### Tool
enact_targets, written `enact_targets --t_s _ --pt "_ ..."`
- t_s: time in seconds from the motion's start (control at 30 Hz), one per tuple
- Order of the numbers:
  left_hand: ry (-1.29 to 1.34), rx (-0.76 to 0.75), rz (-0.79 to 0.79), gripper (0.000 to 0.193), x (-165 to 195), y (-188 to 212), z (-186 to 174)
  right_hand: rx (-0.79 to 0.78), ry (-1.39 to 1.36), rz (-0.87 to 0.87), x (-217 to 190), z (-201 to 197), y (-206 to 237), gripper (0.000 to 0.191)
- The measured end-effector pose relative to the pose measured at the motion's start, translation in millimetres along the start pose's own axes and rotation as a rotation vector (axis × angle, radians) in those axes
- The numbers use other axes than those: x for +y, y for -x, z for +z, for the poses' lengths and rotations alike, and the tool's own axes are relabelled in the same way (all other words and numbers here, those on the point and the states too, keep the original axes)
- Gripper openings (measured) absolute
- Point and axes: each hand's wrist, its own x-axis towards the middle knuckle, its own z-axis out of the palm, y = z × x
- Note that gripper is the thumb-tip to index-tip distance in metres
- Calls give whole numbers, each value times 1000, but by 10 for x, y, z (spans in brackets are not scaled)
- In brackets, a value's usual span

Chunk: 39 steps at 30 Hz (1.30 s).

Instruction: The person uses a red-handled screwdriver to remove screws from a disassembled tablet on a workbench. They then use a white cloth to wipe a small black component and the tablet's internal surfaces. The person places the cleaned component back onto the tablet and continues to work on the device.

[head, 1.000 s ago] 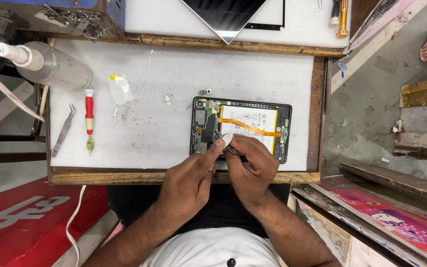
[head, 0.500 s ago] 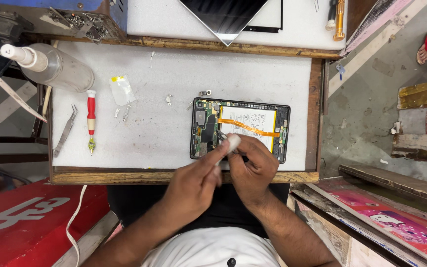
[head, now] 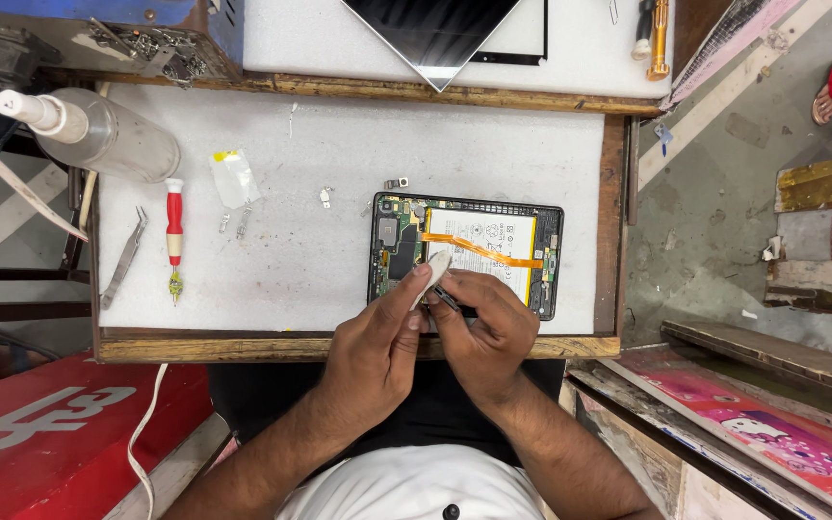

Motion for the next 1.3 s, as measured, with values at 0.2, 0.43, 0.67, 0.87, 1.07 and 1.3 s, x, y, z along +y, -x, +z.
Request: enact_targets --t_s 0.2,0.43,0.67,0.87,1.07,1.3 --pt "-130 7 62 63 -57 19 -26 -2 -29 22 31 0 16 20" --pt "-186 15 78 67 -88 49 -36 0 -10 11 20 1 14 20" --pt "-306 13 133 84 -85 45 -57 14 67 -19 -1 -1 2 18" --pt "-260 10 68 82 18 39 -38 34 73 -18 -9 10 -2 16" --pt "-109 -28 -26 75 144 -1 -75 39 34 4 -8 7 9 17" --pt "-159 5 62 72 177 -12 -66 78 23 3 -17 -4 0 19"
